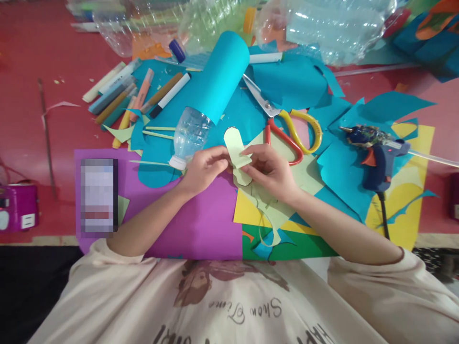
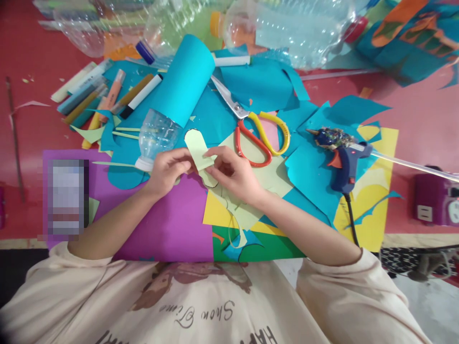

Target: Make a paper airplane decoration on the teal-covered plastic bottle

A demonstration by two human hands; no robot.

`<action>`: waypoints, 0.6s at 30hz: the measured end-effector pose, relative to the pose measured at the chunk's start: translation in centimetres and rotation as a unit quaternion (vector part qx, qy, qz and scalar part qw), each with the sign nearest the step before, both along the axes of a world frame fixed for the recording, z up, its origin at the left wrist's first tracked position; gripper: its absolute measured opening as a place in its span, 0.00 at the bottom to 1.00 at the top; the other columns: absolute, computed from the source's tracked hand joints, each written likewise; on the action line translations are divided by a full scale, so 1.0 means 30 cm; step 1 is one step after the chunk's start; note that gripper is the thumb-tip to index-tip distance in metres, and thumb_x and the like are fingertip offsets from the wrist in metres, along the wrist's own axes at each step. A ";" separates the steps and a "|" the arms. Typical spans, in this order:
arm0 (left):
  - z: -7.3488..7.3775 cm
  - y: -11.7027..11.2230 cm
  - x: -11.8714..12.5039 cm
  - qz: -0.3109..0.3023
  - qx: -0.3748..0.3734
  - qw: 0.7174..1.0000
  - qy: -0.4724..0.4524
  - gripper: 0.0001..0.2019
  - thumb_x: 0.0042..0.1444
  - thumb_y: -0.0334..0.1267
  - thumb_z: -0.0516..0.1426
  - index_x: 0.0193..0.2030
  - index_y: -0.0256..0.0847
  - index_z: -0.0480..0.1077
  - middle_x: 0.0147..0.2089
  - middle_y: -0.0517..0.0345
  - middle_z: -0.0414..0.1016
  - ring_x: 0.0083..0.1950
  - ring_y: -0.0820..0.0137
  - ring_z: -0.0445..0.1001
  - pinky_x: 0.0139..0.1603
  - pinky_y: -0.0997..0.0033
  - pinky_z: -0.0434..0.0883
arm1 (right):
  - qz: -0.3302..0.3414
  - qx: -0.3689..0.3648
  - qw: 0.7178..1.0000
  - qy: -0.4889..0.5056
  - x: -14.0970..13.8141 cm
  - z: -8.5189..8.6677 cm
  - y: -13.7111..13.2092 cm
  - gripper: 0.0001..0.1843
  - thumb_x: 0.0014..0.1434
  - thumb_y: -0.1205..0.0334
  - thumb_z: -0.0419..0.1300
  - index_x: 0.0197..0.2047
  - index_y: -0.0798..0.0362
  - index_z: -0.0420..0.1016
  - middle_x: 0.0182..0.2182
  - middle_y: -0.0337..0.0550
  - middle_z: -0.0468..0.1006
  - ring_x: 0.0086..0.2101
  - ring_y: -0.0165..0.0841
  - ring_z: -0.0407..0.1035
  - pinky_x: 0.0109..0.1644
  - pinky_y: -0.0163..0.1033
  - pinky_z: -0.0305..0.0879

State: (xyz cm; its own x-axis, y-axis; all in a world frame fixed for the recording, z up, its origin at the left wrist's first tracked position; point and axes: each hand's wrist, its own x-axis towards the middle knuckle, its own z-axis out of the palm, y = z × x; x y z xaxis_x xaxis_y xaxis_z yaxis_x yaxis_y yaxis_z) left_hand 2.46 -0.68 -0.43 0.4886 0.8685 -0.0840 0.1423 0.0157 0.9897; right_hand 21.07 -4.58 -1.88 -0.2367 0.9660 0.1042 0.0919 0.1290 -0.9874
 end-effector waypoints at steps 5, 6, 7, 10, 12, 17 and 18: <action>-0.001 -0.006 0.009 -0.006 0.002 1.000 -0.015 0.08 0.53 0.41 0.57 0.34 0.38 0.72 0.31 0.59 0.77 0.35 0.71 0.75 0.37 0.74 0.73 | -0.023 -0.010 1.000 0.014 -0.005 -0.017 -0.004 0.15 0.62 0.46 0.61 0.44 0.48 0.69 0.24 0.32 0.64 0.21 0.25 0.59 0.22 0.33 0.59; -0.001 -0.006 0.010 -0.009 0.006 1.000 -0.014 0.08 0.53 0.41 0.58 0.34 0.38 0.72 0.32 0.59 0.77 0.35 0.71 0.76 0.37 0.74 0.73 | -0.026 -0.009 0.999 0.015 -0.005 -0.018 -0.005 0.15 0.61 0.46 0.61 0.43 0.47 0.69 0.24 0.32 0.65 0.21 0.25 0.60 0.23 0.33 0.59; 0.000 -0.006 0.010 -0.012 0.008 1.000 -0.012 0.07 0.54 0.40 0.58 0.34 0.38 0.72 0.32 0.59 0.77 0.35 0.71 0.76 0.37 0.74 0.73 | -0.030 -0.007 0.999 0.016 -0.005 -0.018 -0.004 0.15 0.61 0.46 0.61 0.43 0.47 0.69 0.24 0.33 0.65 0.21 0.25 0.60 0.23 0.33 0.59; 0.003 -0.005 0.010 -0.015 0.010 1.000 -0.004 0.07 0.54 0.40 0.58 0.35 0.38 0.72 0.33 0.59 0.78 0.34 0.72 0.75 0.35 0.75 0.73 | -0.040 0.005 0.999 0.010 -0.005 -0.012 -0.002 0.13 0.61 0.49 0.62 0.42 0.48 0.70 0.25 0.33 0.68 0.22 0.25 0.61 0.23 0.33 0.61; 0.005 -0.004 0.009 -0.016 0.007 1.000 -0.003 0.07 0.53 0.40 0.59 0.35 0.38 0.72 0.33 0.58 0.78 0.34 0.73 0.75 0.35 0.75 0.73 | -0.042 0.009 0.999 0.002 -0.003 -0.006 0.000 0.12 0.60 0.51 0.64 0.41 0.48 0.71 0.27 0.34 0.71 0.22 0.24 0.63 0.24 0.33 0.63; -0.008 -0.004 0.005 -0.017 -0.002 1.000 -0.006 0.10 0.55 0.43 0.59 0.36 0.38 0.73 0.33 0.59 0.78 0.35 0.72 0.76 0.37 0.75 0.74 | -0.044 0.011 0.999 -0.030 0.002 0.002 0.002 0.11 0.58 0.53 0.65 0.40 0.49 0.72 0.36 0.39 0.77 0.20 0.22 0.63 0.22 0.32 0.62; -0.012 -0.004 0.005 -0.016 -0.005 1.000 -0.001 0.11 0.56 0.44 0.58 0.36 0.38 0.73 0.33 0.59 0.78 0.35 0.72 0.76 0.37 0.75 0.74 | -0.047 0.014 0.998 -0.035 0.003 0.002 0.002 0.12 0.58 0.53 0.65 0.40 0.50 0.72 0.35 0.39 0.77 0.20 0.22 0.62 0.22 0.32 0.62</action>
